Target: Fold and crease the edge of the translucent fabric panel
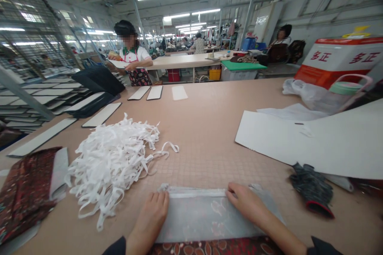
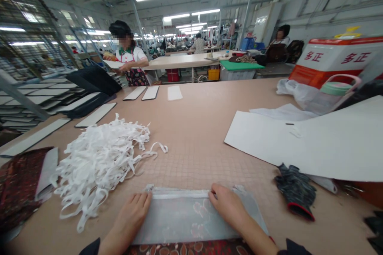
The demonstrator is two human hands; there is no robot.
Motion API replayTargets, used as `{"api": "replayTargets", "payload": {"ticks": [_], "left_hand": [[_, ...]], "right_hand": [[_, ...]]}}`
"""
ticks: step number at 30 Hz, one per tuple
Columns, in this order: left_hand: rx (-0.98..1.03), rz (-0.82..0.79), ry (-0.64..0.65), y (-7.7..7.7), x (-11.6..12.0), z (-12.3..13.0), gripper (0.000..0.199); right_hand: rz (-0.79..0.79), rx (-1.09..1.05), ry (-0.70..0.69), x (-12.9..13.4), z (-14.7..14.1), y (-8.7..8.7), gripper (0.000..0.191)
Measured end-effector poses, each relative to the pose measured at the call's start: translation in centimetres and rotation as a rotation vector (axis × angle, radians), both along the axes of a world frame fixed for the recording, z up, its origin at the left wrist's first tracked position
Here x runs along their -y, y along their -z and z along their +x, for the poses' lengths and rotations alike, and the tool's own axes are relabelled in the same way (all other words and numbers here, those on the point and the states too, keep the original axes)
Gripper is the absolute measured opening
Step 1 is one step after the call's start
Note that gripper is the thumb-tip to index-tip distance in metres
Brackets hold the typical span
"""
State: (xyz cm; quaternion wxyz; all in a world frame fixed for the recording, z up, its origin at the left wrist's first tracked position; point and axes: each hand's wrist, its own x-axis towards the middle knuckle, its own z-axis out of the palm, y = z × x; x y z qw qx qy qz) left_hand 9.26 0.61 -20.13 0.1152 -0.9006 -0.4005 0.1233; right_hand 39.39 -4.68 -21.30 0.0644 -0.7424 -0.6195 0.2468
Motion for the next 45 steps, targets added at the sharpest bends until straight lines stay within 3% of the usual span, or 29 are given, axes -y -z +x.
{"api": "replayTargets", "payload": {"ticks": [5, 10, 13, 18, 21, 33, 45], "left_hand": [[-0.046, 0.002, 0.004, 0.2, 0.9, 0.8, 0.068], [-0.06, -0.086, 0.017, -1.1, 0.4, 2.3, 0.059], [0.025, -0.128, 0.079, -1.4, 0.1, 4.7, 0.044], [0.167, -0.22, 0.211, -0.4, 1.5, 10.1, 0.046], [0.154, -0.224, 0.204, 0.3, 2.3, 11.6, 0.044], [0.157, -0.159, 0.191, 2.2, 1.9, 11.4, 0.052], [0.138, -0.145, 0.196, 1.7, 1.8, 11.8, 0.058]], "right_hand": [[0.002, 0.019, 0.011, 0.0, -0.2, -0.5, 0.021], [0.012, 0.065, 0.008, 0.0, -0.3, -0.4, 0.021], [0.006, 0.091, 0.001, 0.0, -0.3, -0.3, 0.022], [0.011, 0.111, 0.01, 0.0, -0.7, -0.5, 0.022], [0.03, 0.124, 0.019, 0.0, -0.6, -0.6, 0.022], [0.014, -0.039, 0.209, 2.8, 7.1, -0.7, 0.015], [0.026, 0.06, 0.353, 2.5, 7.4, 0.1, 0.015]]}}
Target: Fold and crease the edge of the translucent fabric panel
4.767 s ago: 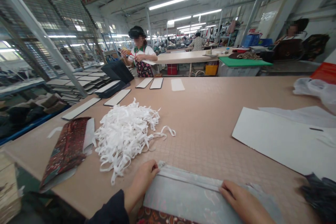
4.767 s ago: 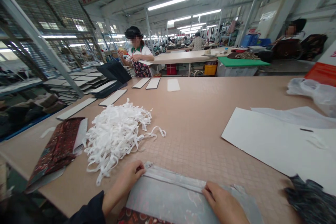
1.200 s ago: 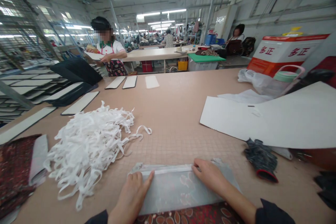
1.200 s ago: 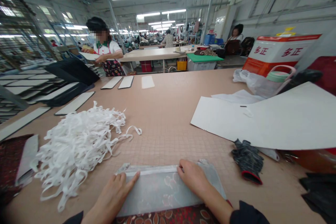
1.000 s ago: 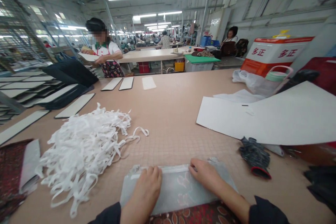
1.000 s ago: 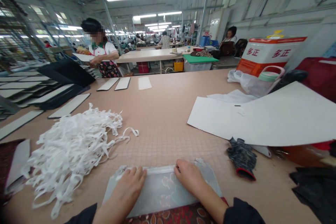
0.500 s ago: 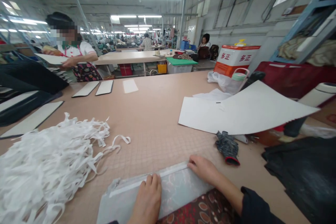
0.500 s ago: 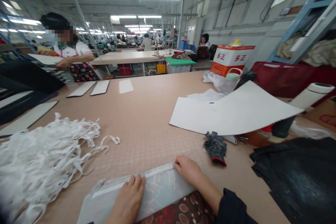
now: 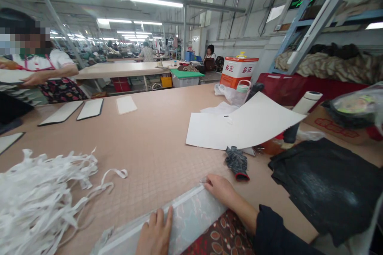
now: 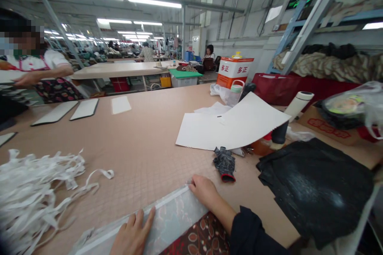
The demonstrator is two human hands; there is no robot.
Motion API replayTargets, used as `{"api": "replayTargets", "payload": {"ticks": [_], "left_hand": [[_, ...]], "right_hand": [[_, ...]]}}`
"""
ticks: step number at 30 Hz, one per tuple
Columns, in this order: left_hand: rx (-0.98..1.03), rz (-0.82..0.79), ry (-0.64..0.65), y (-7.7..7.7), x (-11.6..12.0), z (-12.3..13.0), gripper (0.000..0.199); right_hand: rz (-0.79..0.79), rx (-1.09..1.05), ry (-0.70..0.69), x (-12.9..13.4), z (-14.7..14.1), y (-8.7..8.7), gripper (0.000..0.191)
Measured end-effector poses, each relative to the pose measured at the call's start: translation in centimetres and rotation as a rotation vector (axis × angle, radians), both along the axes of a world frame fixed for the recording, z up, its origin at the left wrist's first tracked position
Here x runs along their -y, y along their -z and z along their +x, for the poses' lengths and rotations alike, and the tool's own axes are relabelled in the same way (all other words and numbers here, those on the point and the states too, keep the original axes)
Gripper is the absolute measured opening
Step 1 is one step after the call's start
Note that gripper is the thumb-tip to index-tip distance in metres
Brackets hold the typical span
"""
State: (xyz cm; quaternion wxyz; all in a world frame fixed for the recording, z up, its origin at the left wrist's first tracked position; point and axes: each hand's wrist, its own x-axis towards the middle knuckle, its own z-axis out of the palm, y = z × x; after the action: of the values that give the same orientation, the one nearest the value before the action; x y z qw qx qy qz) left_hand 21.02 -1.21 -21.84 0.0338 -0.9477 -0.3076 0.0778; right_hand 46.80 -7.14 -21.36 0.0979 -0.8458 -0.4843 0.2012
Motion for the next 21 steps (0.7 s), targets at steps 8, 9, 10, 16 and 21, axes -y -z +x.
{"api": "replayTargets", "payload": {"ticks": [8, 9, 10, 16, 21], "left_hand": [[0.019, -0.02, -0.01, 0.0, 0.1, 0.1, 0.056], [0.021, -0.028, -0.016, 0.0, 0.1, 0.1, 0.057], [0.022, -0.034, -0.017, -0.1, 0.1, 0.1, 0.056], [0.023, -0.052, -0.015, -0.1, 0.0, 0.1, 0.055], [0.016, -0.044, -0.034, -0.2, 0.3, 0.5, 0.052]], "right_hand": [[-0.04, 0.057, -0.025, -0.6, -0.3, -0.3, 0.013], [-0.042, 0.06, -0.034, -0.6, 0.0, -0.3, 0.011], [-0.04, 0.064, -0.043, -0.7, 0.3, -0.4, 0.009], [0.032, 0.176, -0.032, -0.1, -0.8, -0.6, 0.016], [0.37, 0.27, -0.512, 0.7, -7.6, 1.2, 0.014]]}}
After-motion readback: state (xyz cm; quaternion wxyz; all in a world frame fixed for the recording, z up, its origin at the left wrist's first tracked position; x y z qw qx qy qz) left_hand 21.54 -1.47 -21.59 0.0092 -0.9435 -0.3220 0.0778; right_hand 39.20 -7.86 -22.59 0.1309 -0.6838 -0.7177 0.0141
